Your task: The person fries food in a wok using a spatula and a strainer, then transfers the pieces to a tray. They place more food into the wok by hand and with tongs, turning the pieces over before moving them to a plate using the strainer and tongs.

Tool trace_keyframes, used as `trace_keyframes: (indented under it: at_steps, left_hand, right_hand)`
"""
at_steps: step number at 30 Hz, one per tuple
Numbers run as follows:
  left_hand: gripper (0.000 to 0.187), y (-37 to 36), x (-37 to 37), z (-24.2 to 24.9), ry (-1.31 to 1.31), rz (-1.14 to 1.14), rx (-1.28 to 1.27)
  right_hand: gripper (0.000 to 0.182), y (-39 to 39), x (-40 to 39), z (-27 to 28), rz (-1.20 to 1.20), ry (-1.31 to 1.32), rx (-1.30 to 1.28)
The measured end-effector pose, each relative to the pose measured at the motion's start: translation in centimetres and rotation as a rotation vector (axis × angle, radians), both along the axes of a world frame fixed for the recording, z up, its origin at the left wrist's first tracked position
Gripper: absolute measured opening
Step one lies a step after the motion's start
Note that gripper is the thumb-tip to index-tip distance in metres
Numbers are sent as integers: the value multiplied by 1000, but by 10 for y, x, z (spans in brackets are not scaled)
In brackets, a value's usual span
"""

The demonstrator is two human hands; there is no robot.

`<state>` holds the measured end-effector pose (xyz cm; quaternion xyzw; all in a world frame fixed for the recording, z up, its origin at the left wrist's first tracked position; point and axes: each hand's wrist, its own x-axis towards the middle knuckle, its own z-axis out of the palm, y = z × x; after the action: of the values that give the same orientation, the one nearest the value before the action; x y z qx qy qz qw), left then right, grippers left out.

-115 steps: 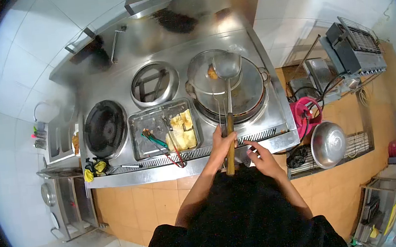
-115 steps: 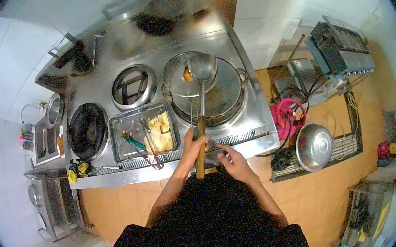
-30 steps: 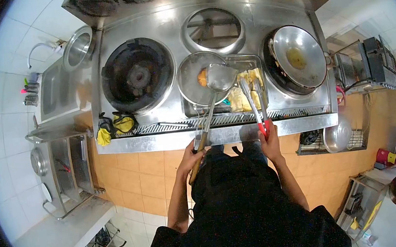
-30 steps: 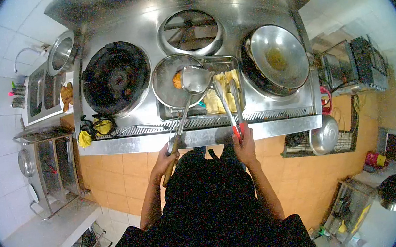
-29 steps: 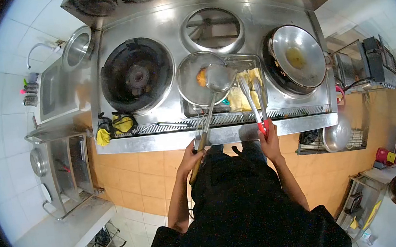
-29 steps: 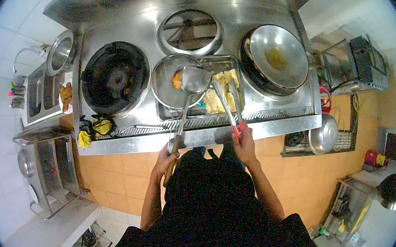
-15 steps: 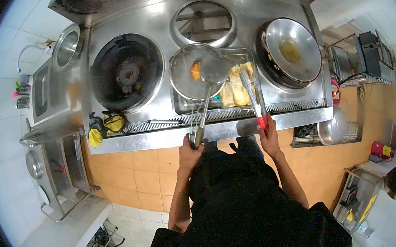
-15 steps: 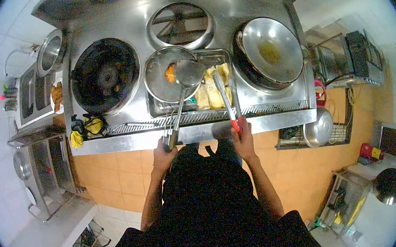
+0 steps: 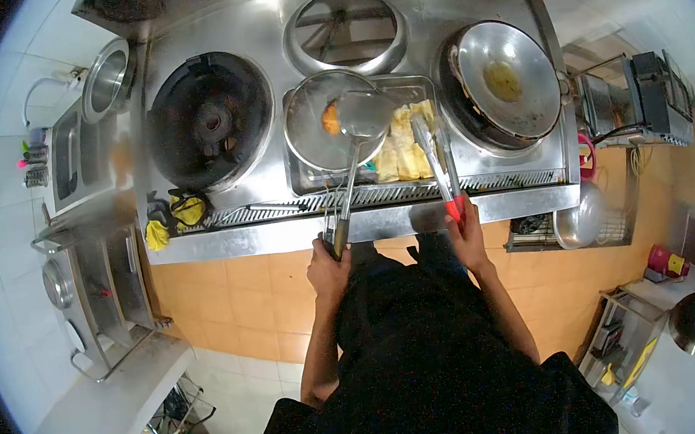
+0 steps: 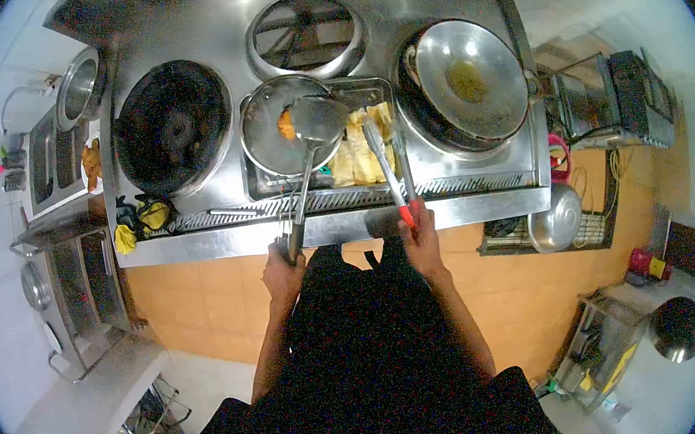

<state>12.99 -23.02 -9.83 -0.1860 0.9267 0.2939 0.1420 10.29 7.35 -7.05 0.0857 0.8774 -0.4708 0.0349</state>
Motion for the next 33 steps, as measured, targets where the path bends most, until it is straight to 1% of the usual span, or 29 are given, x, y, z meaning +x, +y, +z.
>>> trace_keyframes:
  at_steps: [3, 7, 9, 11, 15, 17, 20, 25, 27, 28, 31, 33]
  left_hand:
    - [57, 16, 7, -7, -9, 86, 37]
    - [58, 40, 14, -13, 18, 164, 24]
    - [59, 50, 14, -11, 83, 209, -9]
    - [59, 57, 13, -10, 85, 240, -20]
    - [59, 71, 7, -8, 54, 314, -32]
    - [59, 76, 6, -9, 65, 331, -27]
    - [59, 82, 4, -8, 33, 399, -52]
    - [61, 88, 1, -7, 7, 447, -64]
    - [64, 89, 1, -5, -9, 467, -24]
    - [64, 90, 1, -6, -6, 466, -23]
    - [58, 90, 0, -4, 53, 478, -47]
    - [44, 86, -1, -1, 98, 414, 33]
  right_hand:
    - [60, 14, -4, 2, 7, -69, -55]
    - [59, 43, -21, 5, 145, -33, -10]
    - [59, 55, -31, 9, 192, -33, -3]
    - [59, 66, -39, 13, 237, -122, -6]
    - [59, 86, -46, 2, 316, -88, -38]
    - [58, 94, -46, -2, 344, -25, -164]
    - [56, 98, -46, -1, 344, -14, -243]
    - [55, 109, -46, -2, 364, -18, -289]
    - [56, 113, -46, -2, 364, -22, -312]
    - [56, 116, -46, -2, 379, -66, -325]
    - [57, 119, -48, 2, 400, -145, -347]
    - [57, 118, -48, -1, 407, -180, -358]
